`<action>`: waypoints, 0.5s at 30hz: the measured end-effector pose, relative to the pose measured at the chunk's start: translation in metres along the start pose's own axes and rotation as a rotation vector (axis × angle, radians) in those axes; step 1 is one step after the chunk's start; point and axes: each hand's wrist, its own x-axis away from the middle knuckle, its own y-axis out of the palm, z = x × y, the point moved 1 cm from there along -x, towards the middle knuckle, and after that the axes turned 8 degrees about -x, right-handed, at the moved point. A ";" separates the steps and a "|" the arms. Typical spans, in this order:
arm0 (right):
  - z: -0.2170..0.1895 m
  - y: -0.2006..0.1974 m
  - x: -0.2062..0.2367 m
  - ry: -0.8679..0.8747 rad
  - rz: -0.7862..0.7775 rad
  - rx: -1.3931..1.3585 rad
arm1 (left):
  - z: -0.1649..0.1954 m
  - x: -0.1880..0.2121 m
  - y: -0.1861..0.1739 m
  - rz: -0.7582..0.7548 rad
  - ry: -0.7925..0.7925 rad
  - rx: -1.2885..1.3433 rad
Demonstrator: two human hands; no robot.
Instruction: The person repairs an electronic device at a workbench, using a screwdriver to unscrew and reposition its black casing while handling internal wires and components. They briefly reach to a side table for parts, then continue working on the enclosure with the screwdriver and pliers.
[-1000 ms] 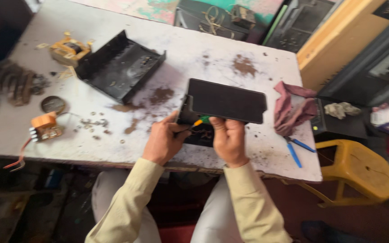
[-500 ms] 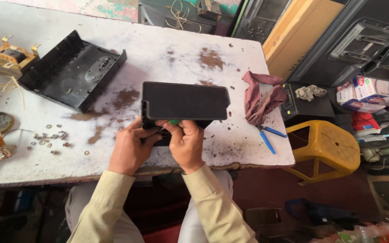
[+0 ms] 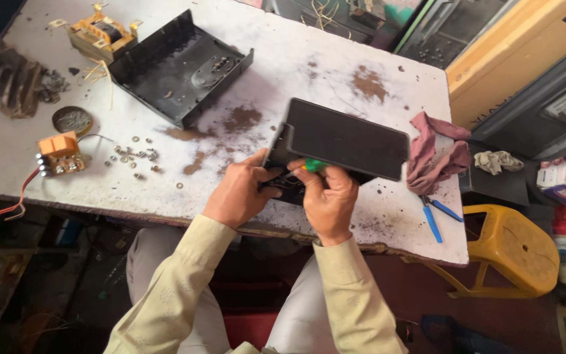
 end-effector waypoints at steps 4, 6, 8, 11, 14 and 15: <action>-0.009 -0.002 -0.004 0.058 -0.155 -0.114 | 0.000 0.001 0.001 -0.031 -0.043 -0.026; -0.009 0.000 -0.001 0.093 -0.128 -0.172 | 0.000 0.001 0.002 -0.014 -0.039 -0.028; -0.006 0.006 0.005 0.138 -0.026 -0.235 | 0.001 0.002 0.002 0.009 -0.035 -0.022; 0.002 0.010 0.007 0.175 0.150 0.055 | -0.001 0.002 0.003 -0.009 -0.046 -0.026; 0.001 0.008 0.004 0.075 0.133 0.156 | -0.002 0.002 0.003 -0.003 -0.020 -0.030; -0.001 0.008 0.002 0.066 0.072 0.067 | -0.002 0.002 0.003 -0.005 -0.034 -0.035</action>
